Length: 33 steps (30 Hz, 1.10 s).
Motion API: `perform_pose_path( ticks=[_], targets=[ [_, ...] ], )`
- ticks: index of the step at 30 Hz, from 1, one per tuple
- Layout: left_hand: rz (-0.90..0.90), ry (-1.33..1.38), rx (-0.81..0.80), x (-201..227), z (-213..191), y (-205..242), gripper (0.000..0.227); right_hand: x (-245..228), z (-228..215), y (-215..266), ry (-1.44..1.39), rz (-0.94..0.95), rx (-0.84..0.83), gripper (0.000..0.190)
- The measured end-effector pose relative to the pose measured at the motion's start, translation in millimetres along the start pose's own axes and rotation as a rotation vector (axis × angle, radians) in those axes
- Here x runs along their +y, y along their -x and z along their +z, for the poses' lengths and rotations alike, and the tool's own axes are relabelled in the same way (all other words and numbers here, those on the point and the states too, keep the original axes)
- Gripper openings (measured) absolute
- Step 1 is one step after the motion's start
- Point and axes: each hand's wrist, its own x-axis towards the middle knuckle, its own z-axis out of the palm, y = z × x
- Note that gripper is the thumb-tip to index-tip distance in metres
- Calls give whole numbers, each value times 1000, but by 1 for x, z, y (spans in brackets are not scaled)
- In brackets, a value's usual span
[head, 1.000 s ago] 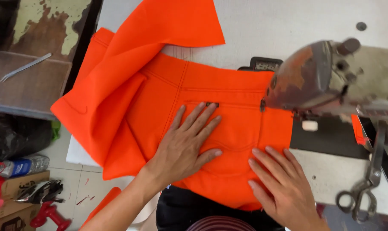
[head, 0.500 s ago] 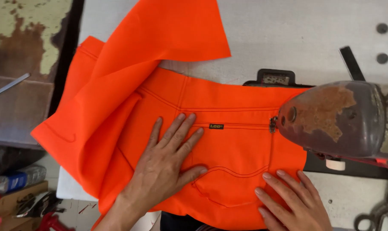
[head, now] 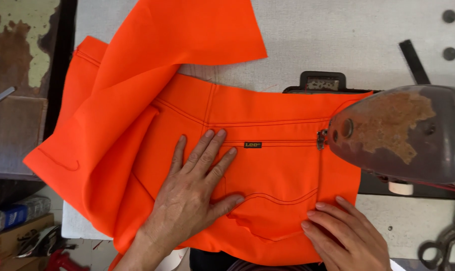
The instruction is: Sewing a pocket onto a piece of orange fabric using an industrial sewing machine, including alignment and thread cutting.
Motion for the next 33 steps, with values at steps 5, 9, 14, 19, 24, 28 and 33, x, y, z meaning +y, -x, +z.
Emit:
perform_pose_path(
  ticks=[5, 9, 14, 19, 24, 28, 33],
  targets=[
    [3, 40, 7, 2, -4, 0, 75, 18, 5, 13, 17, -56, -105, 37],
    [1, 63, -4, 2, -5, 0, 77, 20, 6, 14, 12, -61, -78, 37],
    [12, 82, 13, 2, -3, 1, 77, 11, 2, 7, -15, -11, -40, 30],
    [18, 61, 25, 2, -3, 2, 76, 20, 4, 10, -30, -43, -81, 29],
    [-16, -7, -16, 13, -5, 1, 76, 23, 1, 12, 39, -83, -125, 39],
    [125, -24, 57, 78, -12, -28, 60, 15, -6, 8, 2, -154, -53, 31],
    [284, 32, 44, 85, 39, -44, 55, 12, -14, 7, 15, -173, -51, 34]
  ],
)
